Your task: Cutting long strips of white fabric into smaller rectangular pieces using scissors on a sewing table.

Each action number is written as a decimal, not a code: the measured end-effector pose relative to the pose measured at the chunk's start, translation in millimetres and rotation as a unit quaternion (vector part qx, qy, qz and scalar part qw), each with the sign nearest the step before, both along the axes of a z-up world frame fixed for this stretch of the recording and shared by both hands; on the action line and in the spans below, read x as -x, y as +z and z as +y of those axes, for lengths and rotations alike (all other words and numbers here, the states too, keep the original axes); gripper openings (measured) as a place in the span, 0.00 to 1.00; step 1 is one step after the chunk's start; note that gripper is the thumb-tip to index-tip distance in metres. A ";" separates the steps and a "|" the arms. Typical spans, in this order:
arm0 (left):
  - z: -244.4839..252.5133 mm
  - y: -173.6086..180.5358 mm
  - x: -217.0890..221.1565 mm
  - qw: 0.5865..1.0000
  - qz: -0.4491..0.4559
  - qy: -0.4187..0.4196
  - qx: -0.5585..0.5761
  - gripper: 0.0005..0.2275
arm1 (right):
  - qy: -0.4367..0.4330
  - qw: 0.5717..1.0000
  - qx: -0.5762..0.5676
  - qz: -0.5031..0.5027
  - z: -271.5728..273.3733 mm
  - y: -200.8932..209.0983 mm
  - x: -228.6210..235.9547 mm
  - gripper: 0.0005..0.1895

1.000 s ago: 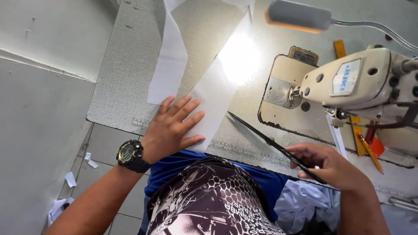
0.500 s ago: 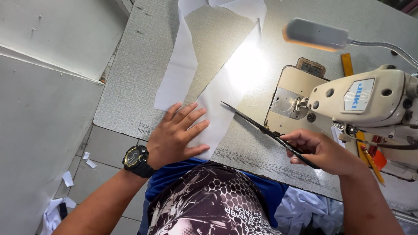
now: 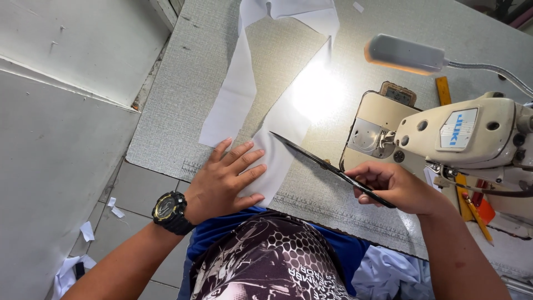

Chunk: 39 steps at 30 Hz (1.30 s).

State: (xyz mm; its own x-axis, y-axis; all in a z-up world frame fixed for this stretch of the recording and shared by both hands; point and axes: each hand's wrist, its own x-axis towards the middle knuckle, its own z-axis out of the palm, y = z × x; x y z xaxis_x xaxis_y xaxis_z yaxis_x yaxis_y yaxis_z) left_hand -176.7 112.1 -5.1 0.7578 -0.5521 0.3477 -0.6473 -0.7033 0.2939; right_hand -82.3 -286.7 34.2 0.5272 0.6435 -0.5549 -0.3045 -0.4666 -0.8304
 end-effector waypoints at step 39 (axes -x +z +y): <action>-79.4 6.1 2.7 0.984 0.066 0.160 -0.029 0.23 | -0.299 0.929 0.208 -0.067 -11.9 37.8 101.8 0.33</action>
